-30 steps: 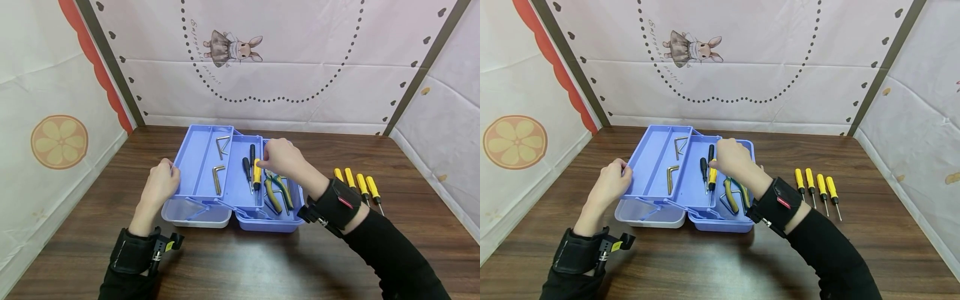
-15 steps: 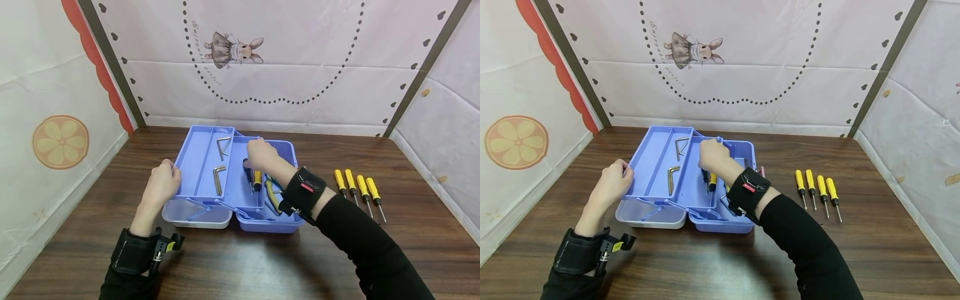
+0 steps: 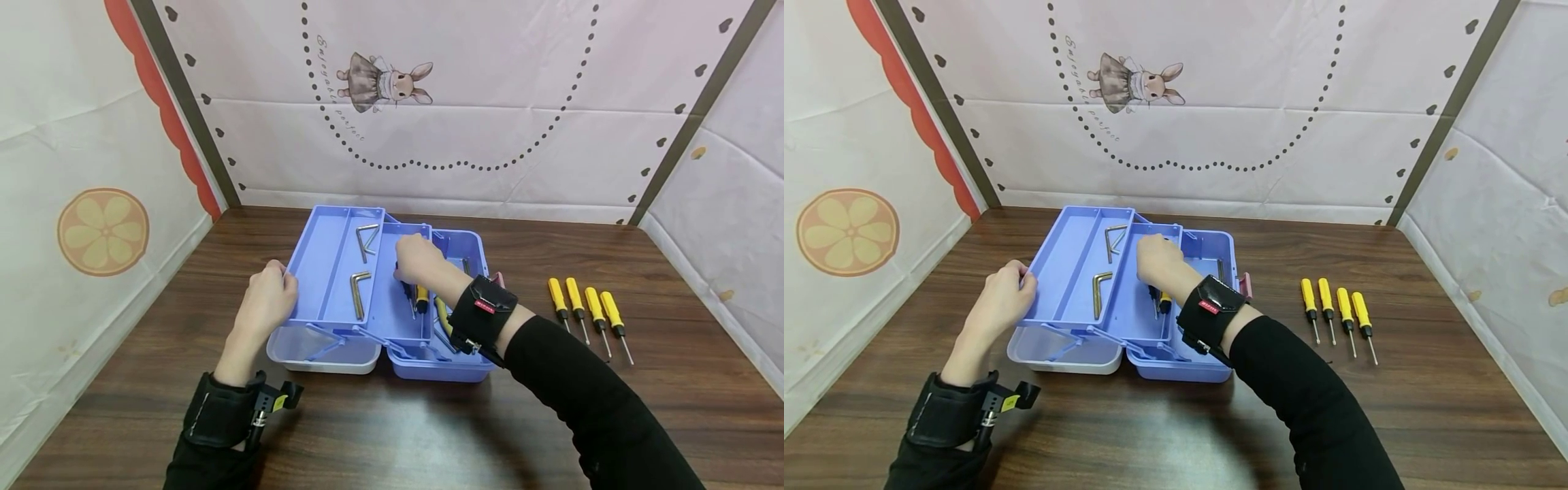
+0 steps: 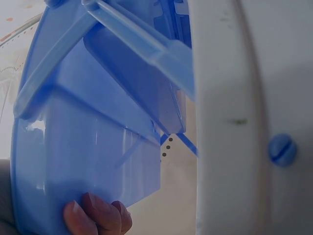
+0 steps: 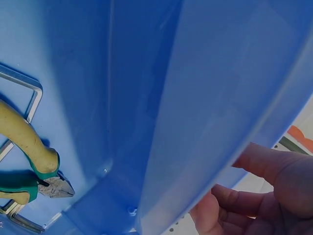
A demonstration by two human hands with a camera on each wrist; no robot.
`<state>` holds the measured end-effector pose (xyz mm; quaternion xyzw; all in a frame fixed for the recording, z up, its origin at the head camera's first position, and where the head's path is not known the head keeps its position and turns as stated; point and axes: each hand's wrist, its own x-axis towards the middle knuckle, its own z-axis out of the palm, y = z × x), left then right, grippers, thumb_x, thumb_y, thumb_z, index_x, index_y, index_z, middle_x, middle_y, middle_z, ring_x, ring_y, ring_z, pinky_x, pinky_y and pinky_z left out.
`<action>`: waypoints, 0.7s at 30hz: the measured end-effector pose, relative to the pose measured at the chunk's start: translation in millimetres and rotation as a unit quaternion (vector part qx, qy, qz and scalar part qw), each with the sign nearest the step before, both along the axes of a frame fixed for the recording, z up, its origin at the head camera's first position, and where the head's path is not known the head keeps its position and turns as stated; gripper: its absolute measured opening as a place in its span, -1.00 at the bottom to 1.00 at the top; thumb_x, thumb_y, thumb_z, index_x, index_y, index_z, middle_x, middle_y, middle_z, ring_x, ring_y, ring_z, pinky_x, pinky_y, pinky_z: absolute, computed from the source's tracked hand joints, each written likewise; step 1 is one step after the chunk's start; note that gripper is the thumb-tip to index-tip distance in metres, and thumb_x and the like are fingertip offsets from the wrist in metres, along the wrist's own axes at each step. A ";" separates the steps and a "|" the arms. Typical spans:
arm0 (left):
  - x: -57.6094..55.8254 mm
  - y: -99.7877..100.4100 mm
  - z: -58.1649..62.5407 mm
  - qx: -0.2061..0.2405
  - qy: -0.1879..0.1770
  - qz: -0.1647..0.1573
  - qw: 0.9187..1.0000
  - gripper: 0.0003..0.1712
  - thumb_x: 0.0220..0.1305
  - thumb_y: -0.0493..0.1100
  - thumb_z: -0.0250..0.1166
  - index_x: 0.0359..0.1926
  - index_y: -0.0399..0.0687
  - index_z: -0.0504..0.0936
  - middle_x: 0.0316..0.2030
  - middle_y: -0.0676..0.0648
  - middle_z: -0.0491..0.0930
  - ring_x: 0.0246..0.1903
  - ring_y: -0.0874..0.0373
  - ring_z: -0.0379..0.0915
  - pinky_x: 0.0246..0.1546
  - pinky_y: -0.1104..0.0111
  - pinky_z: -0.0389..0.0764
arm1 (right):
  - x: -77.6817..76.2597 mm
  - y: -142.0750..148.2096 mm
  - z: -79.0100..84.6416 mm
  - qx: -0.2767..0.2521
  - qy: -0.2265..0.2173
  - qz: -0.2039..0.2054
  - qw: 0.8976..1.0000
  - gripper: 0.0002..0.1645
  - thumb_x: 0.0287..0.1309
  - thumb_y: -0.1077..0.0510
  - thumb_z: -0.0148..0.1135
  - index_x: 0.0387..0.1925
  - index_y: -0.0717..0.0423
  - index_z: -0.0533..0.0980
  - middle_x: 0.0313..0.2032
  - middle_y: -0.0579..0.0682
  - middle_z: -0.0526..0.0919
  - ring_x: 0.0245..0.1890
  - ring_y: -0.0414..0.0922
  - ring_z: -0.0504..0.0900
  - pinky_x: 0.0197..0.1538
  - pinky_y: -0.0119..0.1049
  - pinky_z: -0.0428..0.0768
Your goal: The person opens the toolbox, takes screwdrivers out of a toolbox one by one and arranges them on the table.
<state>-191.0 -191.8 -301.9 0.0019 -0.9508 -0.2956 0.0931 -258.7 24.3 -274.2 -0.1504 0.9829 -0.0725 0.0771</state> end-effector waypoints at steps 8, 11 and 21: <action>-0.6 -0.3 -0.1 0.001 0.002 -0.002 1.000 -0.70 0.22 -0.26 -0.18 -0.29 -0.50 0.35 -0.47 -0.38 0.46 -0.55 -0.06 0.42 -0.62 0.24 0.45 | 1.4 -2.1 -3.1 -0.001 0.001 0.011 1.000 -0.75 -0.01 0.12 0.25 -0.34 0.22 0.48 -0.42 0.03 0.51 -0.49 -0.13 0.48 -0.52 -0.37 0.46; -0.6 -0.4 -0.1 0.002 0.000 -0.002 1.000 -0.70 0.22 -0.26 -0.18 -0.29 -0.50 0.35 -0.46 -0.38 0.46 -0.55 -0.06 0.42 -0.62 0.24 0.45 | 2.0 -2.8 -5.3 -0.009 -0.012 0.011 1.000 -0.72 -0.01 0.13 0.25 -0.28 0.23 0.47 -0.40 0.04 0.49 -0.47 -0.12 0.49 -0.52 -0.37 0.46; -0.2 -0.7 -0.2 0.003 -0.002 -0.001 1.000 -0.70 0.22 -0.27 -0.17 -0.28 -0.51 0.35 -0.46 -0.38 0.46 -0.55 -0.06 0.41 -0.63 0.25 0.44 | 1.0 -1.7 -6.1 -0.028 -0.016 0.019 0.999 -0.71 -0.03 0.12 0.27 -0.34 0.25 0.45 -0.46 0.06 0.50 -0.61 -0.14 0.51 -0.62 -0.41 0.45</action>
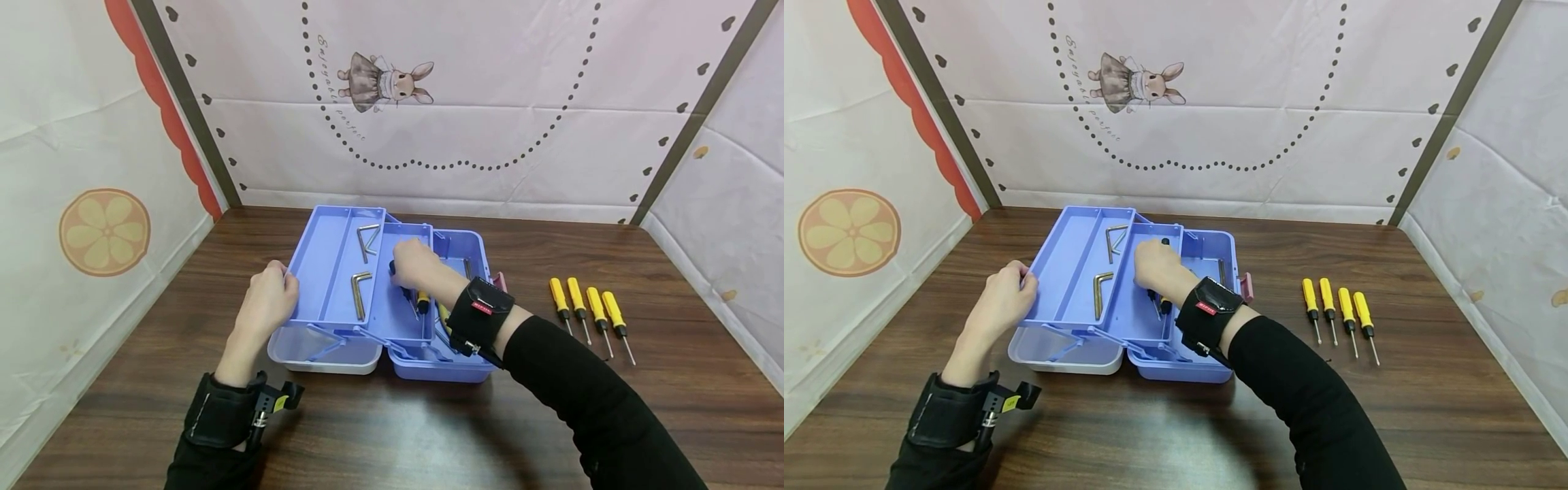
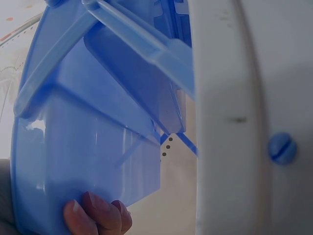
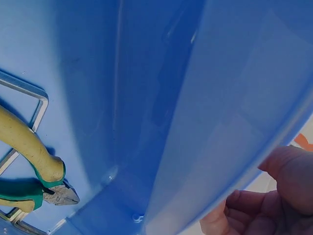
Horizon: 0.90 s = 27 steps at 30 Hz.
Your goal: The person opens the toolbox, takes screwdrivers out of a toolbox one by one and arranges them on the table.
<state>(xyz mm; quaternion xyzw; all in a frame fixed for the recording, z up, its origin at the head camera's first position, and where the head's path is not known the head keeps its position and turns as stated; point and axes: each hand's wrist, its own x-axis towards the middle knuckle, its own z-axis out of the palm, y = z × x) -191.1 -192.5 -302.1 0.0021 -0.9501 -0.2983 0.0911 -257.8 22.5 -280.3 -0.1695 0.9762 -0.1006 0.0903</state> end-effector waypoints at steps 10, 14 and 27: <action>0.3 0.7 0.3 -0.004 0.000 0.001 1.000 -0.68 0.23 -0.26 -0.18 -0.26 -0.51 0.35 -0.43 -0.41 0.47 -0.52 -0.08 0.42 -0.59 0.21 0.46 | -9.5 16.9 15.7 -0.117 -0.068 -0.054 0.989 -0.74 0.04 0.13 0.21 -0.47 0.30 0.47 -0.69 0.08 0.58 -0.69 -0.11 0.59 -0.56 -0.37 0.55; 0.3 0.8 0.6 -0.001 -0.003 0.001 1.000 -0.68 0.23 -0.26 -0.18 -0.26 -0.52 0.34 -0.43 -0.41 0.46 -0.53 -0.07 0.42 -0.61 0.24 0.45 | -10.4 26.2 27.1 -0.156 -0.071 -0.063 0.983 -0.76 0.05 0.16 0.19 -0.55 0.30 0.48 -0.68 0.09 0.59 -0.68 -0.11 0.60 -0.55 -0.39 0.55; 0.0 1.3 1.4 0.002 -0.010 -0.001 1.000 -0.68 0.24 -0.27 -0.18 -0.25 -0.53 0.34 -0.41 -0.42 0.46 -0.54 -0.06 0.42 -0.65 0.29 0.43 | -12.1 81.1 49.3 -0.169 -0.049 -0.113 0.978 -0.69 0.09 0.13 0.16 -0.60 0.30 0.50 -0.67 0.10 0.58 -0.60 -0.05 0.61 -0.53 -0.36 0.55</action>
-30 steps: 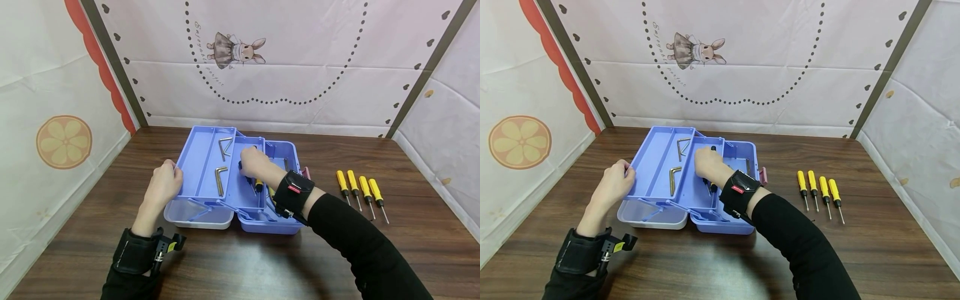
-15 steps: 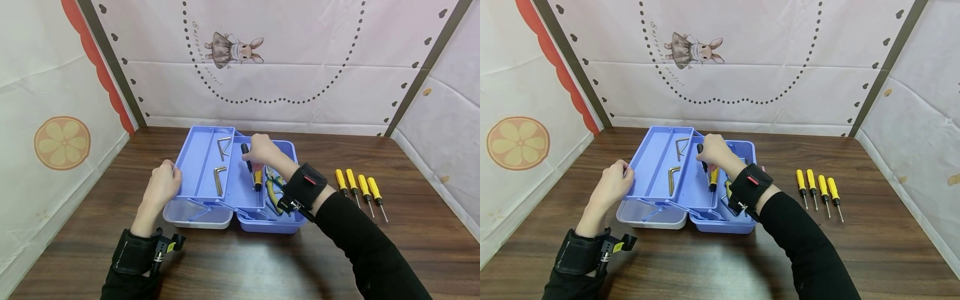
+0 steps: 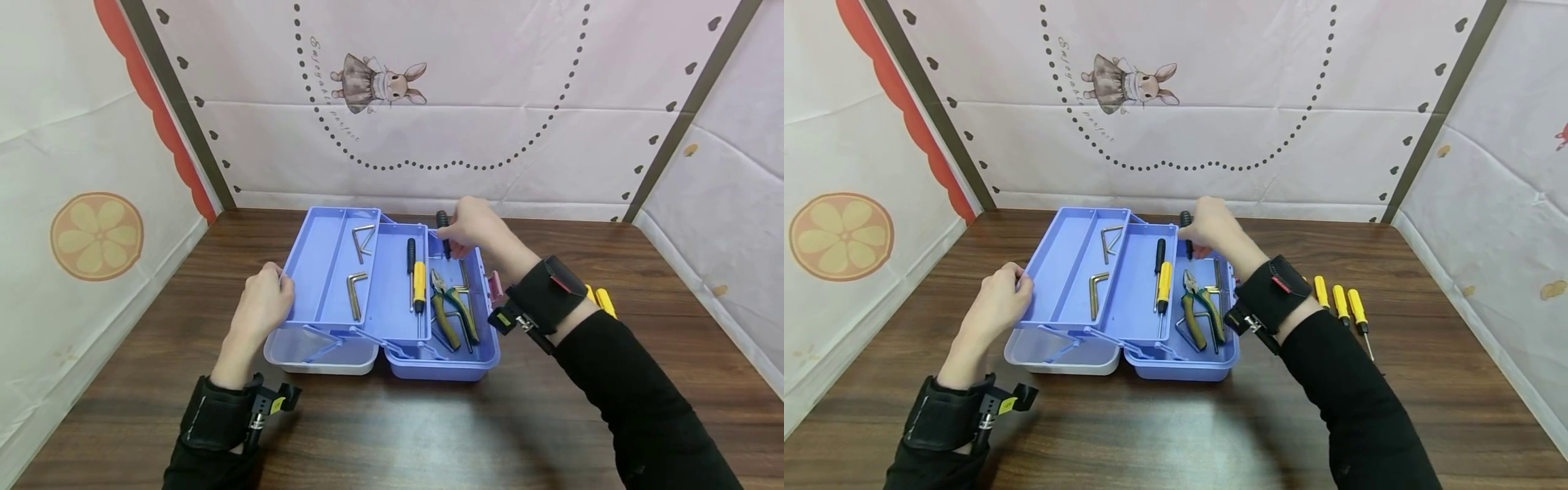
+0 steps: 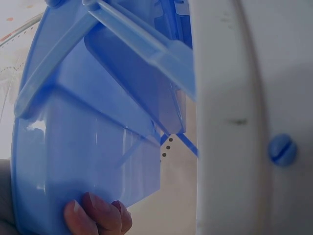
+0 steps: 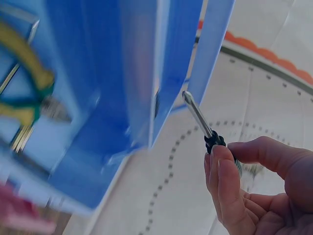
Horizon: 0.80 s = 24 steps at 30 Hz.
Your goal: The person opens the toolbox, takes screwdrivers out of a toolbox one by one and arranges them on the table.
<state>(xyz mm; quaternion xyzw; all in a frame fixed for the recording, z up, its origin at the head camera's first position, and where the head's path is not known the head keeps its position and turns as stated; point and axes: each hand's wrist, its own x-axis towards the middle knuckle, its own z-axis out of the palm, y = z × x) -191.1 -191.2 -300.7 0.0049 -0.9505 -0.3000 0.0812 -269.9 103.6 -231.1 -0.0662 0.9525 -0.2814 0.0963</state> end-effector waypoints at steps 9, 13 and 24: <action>1.1 -0.7 0.8 -0.004 -0.004 0.001 1.000 -0.68 0.25 -0.27 -0.19 -0.25 -0.53 0.33 -0.42 -0.40 0.45 -0.54 -0.05 0.41 -0.66 0.31 0.40 | -3.8 55.8 -10.5 0.052 0.028 -0.007 0.998 -0.69 0.04 0.18 0.17 -0.70 0.31 0.46 -0.76 0.06 0.53 -0.77 -0.20 0.52 -0.57 -0.36 0.52; 1.1 -0.9 0.6 -0.006 -0.002 0.002 1.000 -0.68 0.24 -0.27 -0.19 -0.25 -0.53 0.34 -0.44 -0.39 0.45 -0.54 -0.05 0.40 -0.65 0.30 0.40 | -2.2 75.9 -21.4 0.064 0.022 -0.008 0.998 -0.70 0.01 0.22 0.17 -0.71 0.32 0.44 -0.78 0.05 0.52 -0.77 -0.18 0.52 -0.58 -0.34 0.52; 1.3 1.1 0.8 -0.001 -0.001 0.001 1.000 -0.68 0.24 -0.27 -0.19 -0.24 -0.54 0.33 -0.45 -0.39 0.45 -0.55 -0.04 0.40 -0.66 0.32 0.39 | -5.9 112.7 -65.6 0.097 -0.030 -0.035 0.994 -0.69 0.05 0.19 0.16 -0.65 0.36 0.45 -0.70 0.16 0.57 -0.75 -0.15 0.55 -0.60 -0.34 0.53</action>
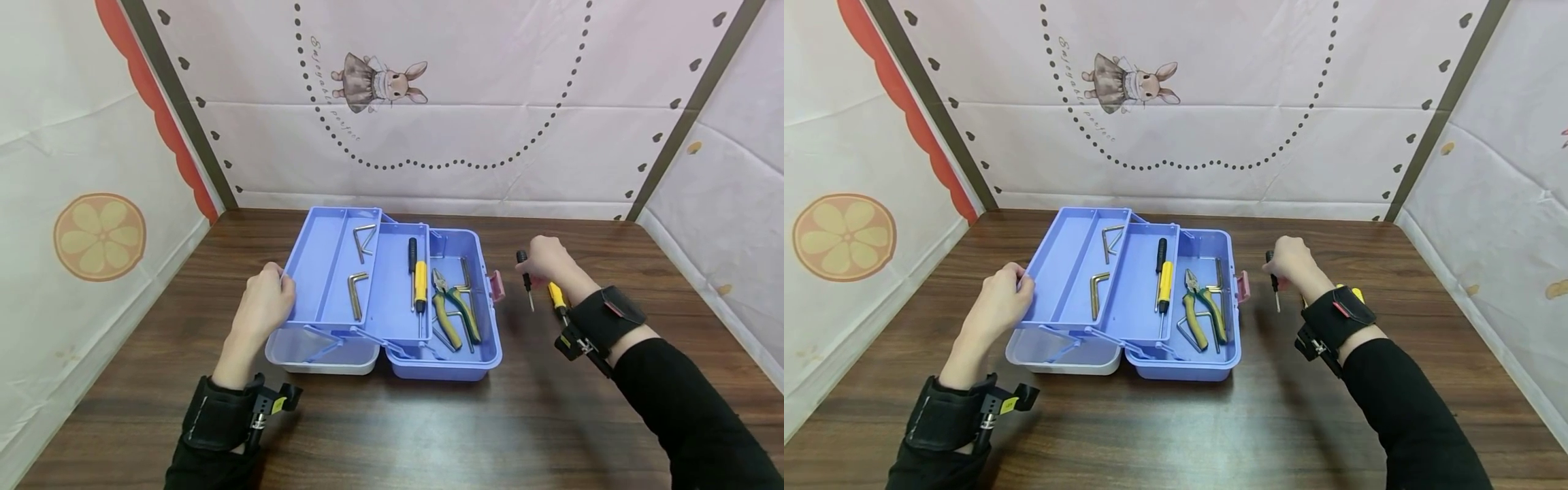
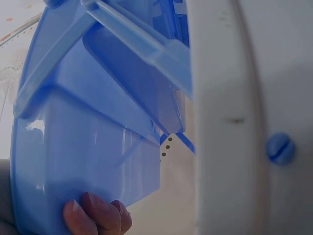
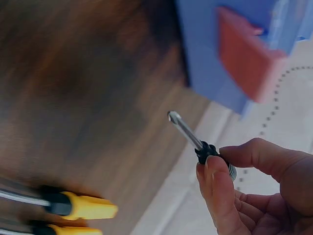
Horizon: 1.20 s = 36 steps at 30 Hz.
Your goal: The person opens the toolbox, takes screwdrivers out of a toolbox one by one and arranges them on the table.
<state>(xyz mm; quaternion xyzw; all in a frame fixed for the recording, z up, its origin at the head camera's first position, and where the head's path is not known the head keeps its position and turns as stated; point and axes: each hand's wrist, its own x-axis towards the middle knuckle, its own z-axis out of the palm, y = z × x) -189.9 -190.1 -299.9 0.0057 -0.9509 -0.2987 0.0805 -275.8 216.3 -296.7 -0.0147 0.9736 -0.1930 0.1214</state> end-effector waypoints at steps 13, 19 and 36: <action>0.1 0.4 -1.1 -0.002 0.013 0.001 1.000 -0.69 0.23 -0.27 -0.19 -0.27 -0.53 0.34 -0.46 -0.39 0.46 -0.55 -0.05 0.40 -0.64 0.27 0.42 | -2.9 16.5 -35.1 0.004 -0.037 -0.067 0.997 -0.73 0.04 0.22 0.16 -0.46 0.45 0.41 -0.62 0.22 0.50 -0.69 -0.06 0.59 -0.58 -0.31 0.56; 0.3 0.2 -1.4 -0.002 0.013 0.000 1.000 -0.69 0.24 -0.27 -0.19 -0.27 -0.53 0.34 -0.45 -0.40 0.46 -0.54 -0.06 0.41 -0.64 0.27 0.44 | -1.6 17.6 -41.8 0.016 -0.048 -0.089 0.995 -0.73 0.03 0.23 0.16 -0.43 0.45 0.40 -0.60 0.20 0.45 -0.71 -0.08 0.57 -0.62 -0.34 0.53; 0.2 -0.2 -1.9 -0.002 0.018 -0.001 1.000 -0.69 0.23 -0.27 -0.18 -0.28 -0.53 0.35 -0.45 -0.40 0.47 -0.55 -0.05 0.41 -0.64 0.26 0.44 | 2.0 19.4 -44.4 0.057 -0.051 -0.067 0.995 -0.74 -0.01 0.18 0.15 -0.55 0.37 0.42 -0.68 0.17 0.49 -0.76 -0.10 0.53 -0.69 -0.37 0.47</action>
